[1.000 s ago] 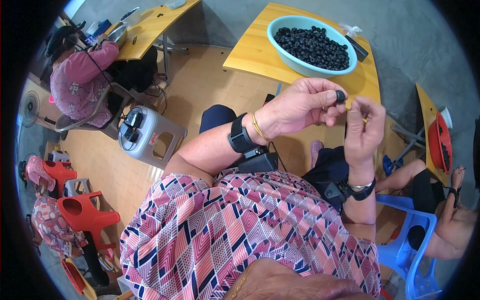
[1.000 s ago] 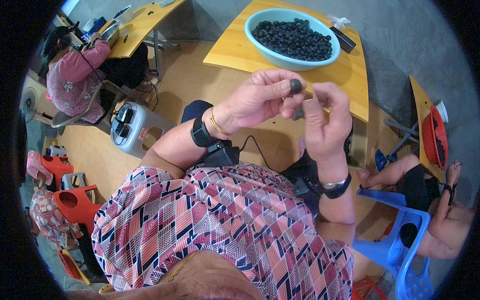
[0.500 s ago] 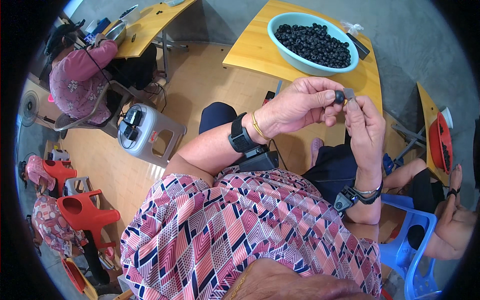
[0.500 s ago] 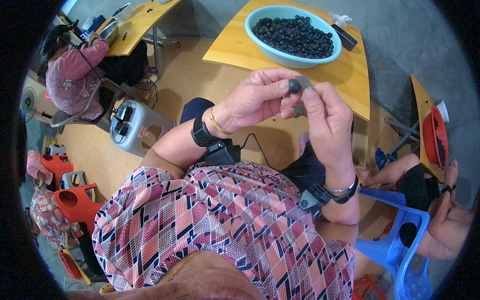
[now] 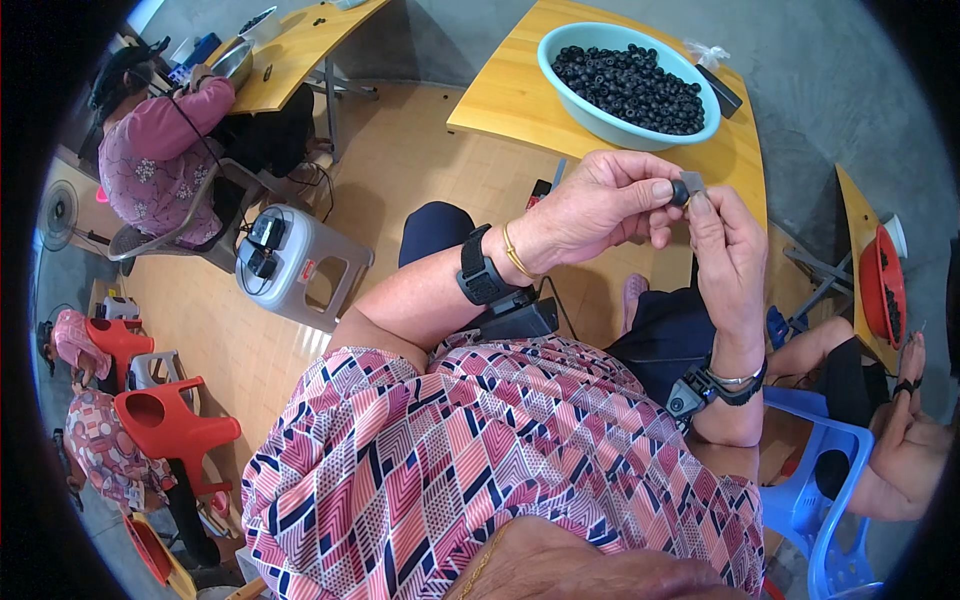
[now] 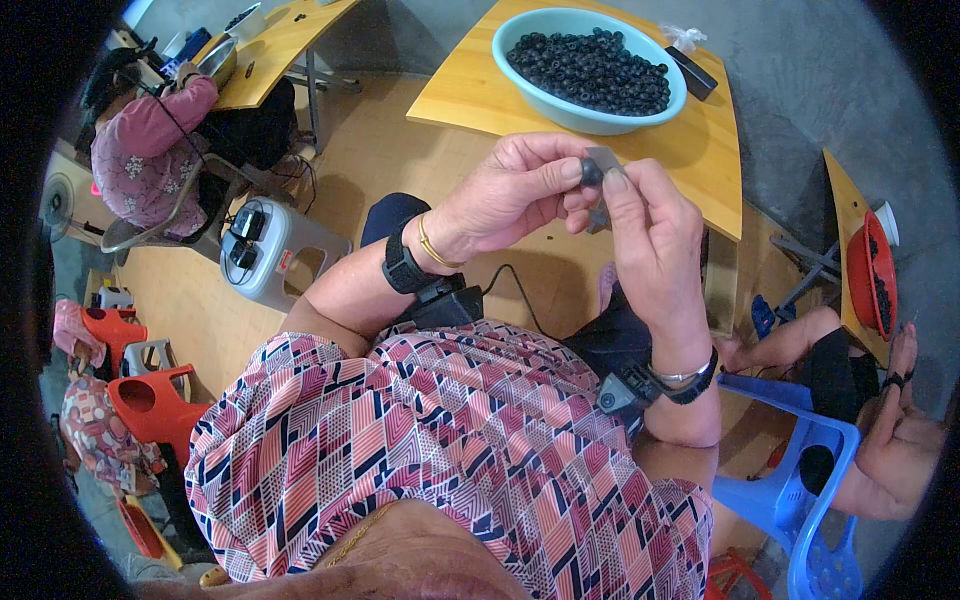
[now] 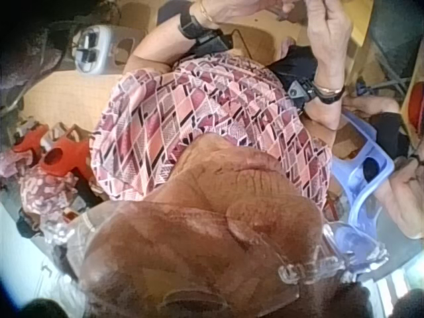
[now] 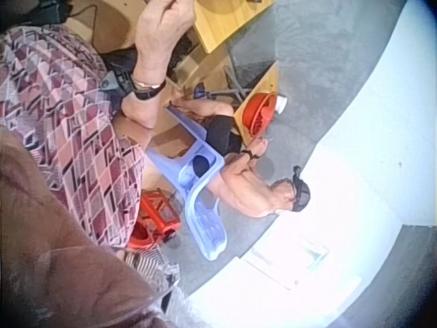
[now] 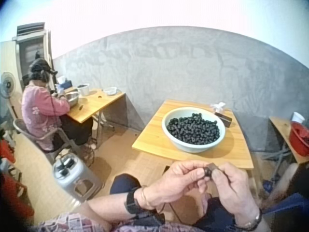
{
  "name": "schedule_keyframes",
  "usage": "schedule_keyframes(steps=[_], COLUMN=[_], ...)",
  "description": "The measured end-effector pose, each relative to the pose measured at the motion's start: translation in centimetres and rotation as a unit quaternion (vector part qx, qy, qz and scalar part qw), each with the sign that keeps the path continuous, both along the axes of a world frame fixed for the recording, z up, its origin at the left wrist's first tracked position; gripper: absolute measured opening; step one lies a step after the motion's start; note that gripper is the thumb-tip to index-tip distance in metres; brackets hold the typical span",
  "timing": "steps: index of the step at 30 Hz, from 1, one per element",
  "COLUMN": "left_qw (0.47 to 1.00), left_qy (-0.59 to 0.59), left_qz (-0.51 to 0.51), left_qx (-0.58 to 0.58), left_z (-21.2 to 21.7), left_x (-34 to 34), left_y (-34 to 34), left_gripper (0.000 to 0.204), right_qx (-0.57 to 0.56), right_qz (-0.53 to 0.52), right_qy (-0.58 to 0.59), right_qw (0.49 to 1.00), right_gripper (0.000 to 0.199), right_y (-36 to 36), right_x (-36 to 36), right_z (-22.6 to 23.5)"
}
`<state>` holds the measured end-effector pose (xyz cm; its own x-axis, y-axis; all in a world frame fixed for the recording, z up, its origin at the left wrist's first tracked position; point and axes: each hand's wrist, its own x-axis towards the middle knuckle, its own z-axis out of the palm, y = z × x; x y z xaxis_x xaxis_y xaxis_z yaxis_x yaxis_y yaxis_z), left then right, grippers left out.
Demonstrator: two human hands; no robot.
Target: Inspecting and cleaning small black plastic or rubber components using a hand tool in a manufacturing setting.
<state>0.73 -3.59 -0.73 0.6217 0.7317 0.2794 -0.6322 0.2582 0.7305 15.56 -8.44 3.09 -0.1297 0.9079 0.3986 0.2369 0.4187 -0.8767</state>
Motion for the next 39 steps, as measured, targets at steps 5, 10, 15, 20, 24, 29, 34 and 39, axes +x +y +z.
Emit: schedule_keyframes(steps=[5, 10, 15, 20, 24, 29, 34, 39], left_qw=[1.0, 1.0, 0.996, 0.988, 0.999, 0.999, 1.0, 0.998], left_qy=[0.007, 0.01, 0.055, 0.107, 0.045, -0.003, 0.013, 0.057], left_qz=[0.013, 0.021, 0.075, 0.092, 0.027, -0.025, -0.005, 0.026], left_qx=[-0.009, -0.01, 0.016, 0.065, 0.008, -0.026, -0.014, 0.024], left_z=[-0.3, -0.3, -0.4, -0.1, -0.7, -0.7, -0.6, -0.5], left_x=[0.2, 0.1, 0.1, -0.2, -0.3, -0.4, -0.3, -0.4], left_y=[0.2, 0.2, 0.1, 0.2, 0.3, 0.5, 0.5, 0.5], left_gripper=[0.019, 0.02, 0.017, 0.018, 0.022, 0.02, 0.016, 0.022], right_qx=[0.009, 0.008, -0.01, 0.041, 0.035, -0.069, 0.002, 0.011], right_qz=[0.008, 0.001, 0.009, 0.023, 0.043, 0.032, 0.024, 0.038], right_qy=[-0.01, -0.02, -0.008, -0.085, -0.07, 0.073, 0.056, 0.035], right_qw=[1.0, 1.0, 1.0, 0.995, 0.996, 0.994, 0.998, 0.999], right_gripper=[0.02, 0.02, 0.021, 0.019, 0.018, 0.018, 0.018, 0.019], right_y=[0.0, 0.1, 0.0, -0.5, -0.3, 0.0, 0.5, 0.4], right_x=[0.0, -0.2, 0.0, -0.3, -0.2, 1.2, 0.9, 0.2], right_z=[-0.2, -0.6, -0.8, -0.6, -1.1, -2.1, -2.1, -1.5])
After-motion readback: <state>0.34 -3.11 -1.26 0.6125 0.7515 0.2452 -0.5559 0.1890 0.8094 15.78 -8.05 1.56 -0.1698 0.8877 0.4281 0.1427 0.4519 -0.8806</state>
